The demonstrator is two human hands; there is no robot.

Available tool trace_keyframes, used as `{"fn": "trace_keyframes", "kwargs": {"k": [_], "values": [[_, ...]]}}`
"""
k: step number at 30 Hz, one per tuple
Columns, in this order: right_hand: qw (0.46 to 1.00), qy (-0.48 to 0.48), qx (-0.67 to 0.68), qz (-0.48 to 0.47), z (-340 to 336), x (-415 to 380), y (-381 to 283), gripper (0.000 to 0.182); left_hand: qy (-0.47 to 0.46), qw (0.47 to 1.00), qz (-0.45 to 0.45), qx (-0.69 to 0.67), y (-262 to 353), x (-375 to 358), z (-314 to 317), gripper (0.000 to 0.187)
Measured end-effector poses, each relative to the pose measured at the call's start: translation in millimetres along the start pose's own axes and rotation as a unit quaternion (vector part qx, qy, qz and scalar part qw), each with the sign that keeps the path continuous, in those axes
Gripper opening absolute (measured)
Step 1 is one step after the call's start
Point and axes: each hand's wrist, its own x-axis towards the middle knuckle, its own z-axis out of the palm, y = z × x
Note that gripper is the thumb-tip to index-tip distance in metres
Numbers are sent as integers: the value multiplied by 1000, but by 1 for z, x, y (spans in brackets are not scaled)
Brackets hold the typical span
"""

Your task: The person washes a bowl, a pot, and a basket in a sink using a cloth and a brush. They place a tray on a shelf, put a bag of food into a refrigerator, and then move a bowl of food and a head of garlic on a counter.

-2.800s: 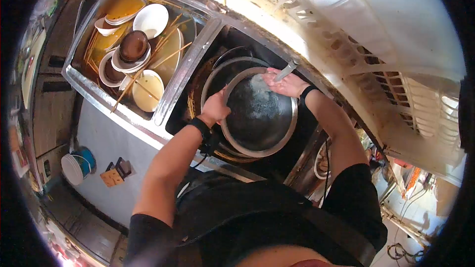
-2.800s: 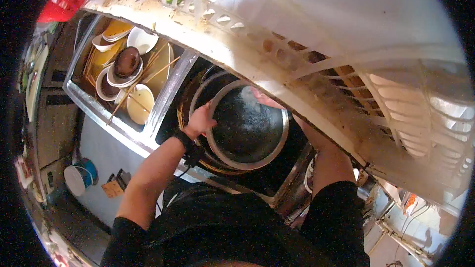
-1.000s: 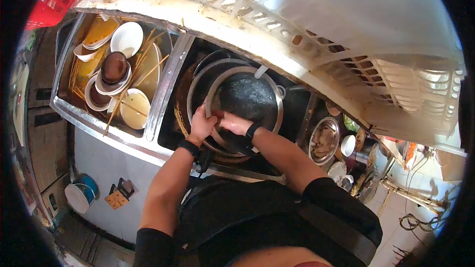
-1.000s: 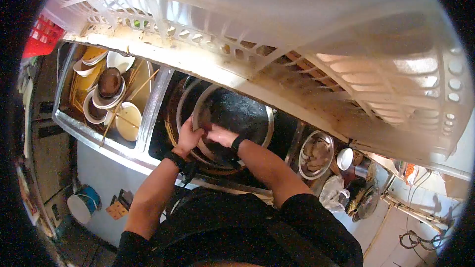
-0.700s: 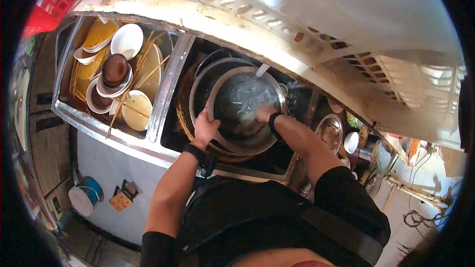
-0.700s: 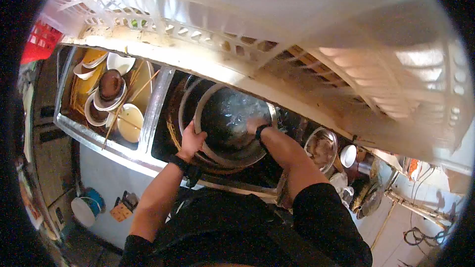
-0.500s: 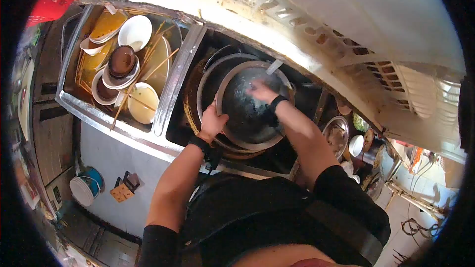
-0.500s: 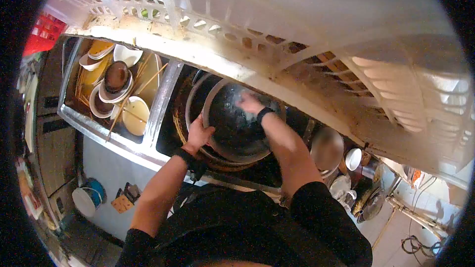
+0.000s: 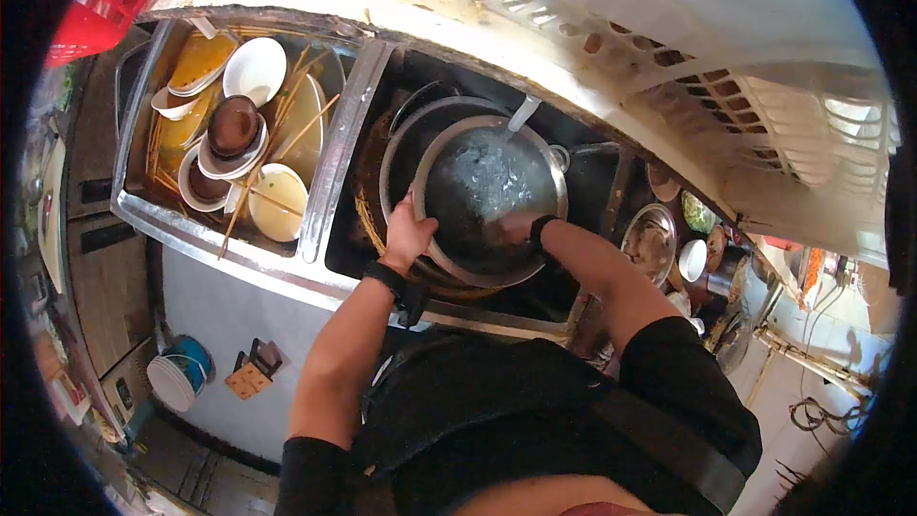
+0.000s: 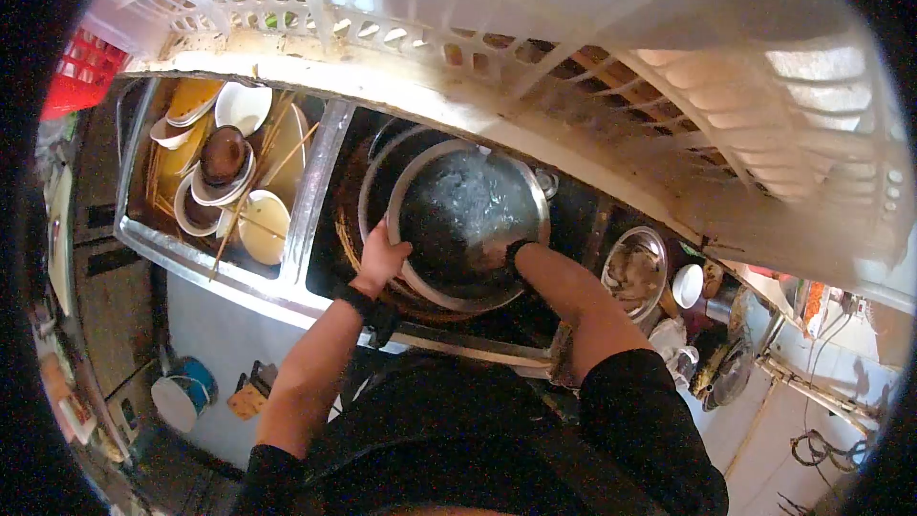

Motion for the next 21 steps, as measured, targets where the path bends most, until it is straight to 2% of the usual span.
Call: {"fn": "trace_keyframes", "kwargs": {"k": [1,3,4,6,8,9,11,12,14,15,16,17,18,19,20,21], "values": [[998,43,1,35,-17,-14,4,33,-12,999,-48,-19,11,-5,0,68],[987,128,-3,98,-50,-16,15,35,10,1000,-19,19,23,-6,0,67],[988,126,-10,89,-64,-1,13,35,26,998,8,58,23,-3,-1,66],[978,190,80,41,-82,35,-10,36,27,997,-9,68,11,6,-1,64],[985,141,80,63,-85,53,-48,33,49,992,33,113,19,4,-2,76],[945,312,-35,-90,-70,61,-53,32,54,992,36,112,20,9,-1,76],[931,338,4,-134,-35,60,-73,31,90,972,-29,216,13,3,6,87],[967,204,148,-25,-29,51,-79,31,86,972,-26,217,26,-6,7,87],[989,53,137,19,-45,3,-94,28,38,948,-10,315,68,-23,2,96],[989,26,140,-36,-55,-26,-99,27,73,925,129,351,62,-30,3,85],[986,0,138,-92,-63,-51,-91,26,72,922,136,354,64,-32,0,85],[979,4,180,-94,-60,-66,-75,25,20,846,253,469,65,-36,-3,72],[971,5,219,-96,-58,-83,-55,25,-30,741,361,565,65,-40,-5,62],[938,73,337,-34,-57,-103,-36,24,-146,719,357,578,56,-46,-5,38],[883,138,447,28,-57,-122,-20,23,-144,720,356,578,54,-49,-3,38],[833,231,502,29,-64,-136,-9,22,-202,724,367,548,54,-50,0,32]]}}
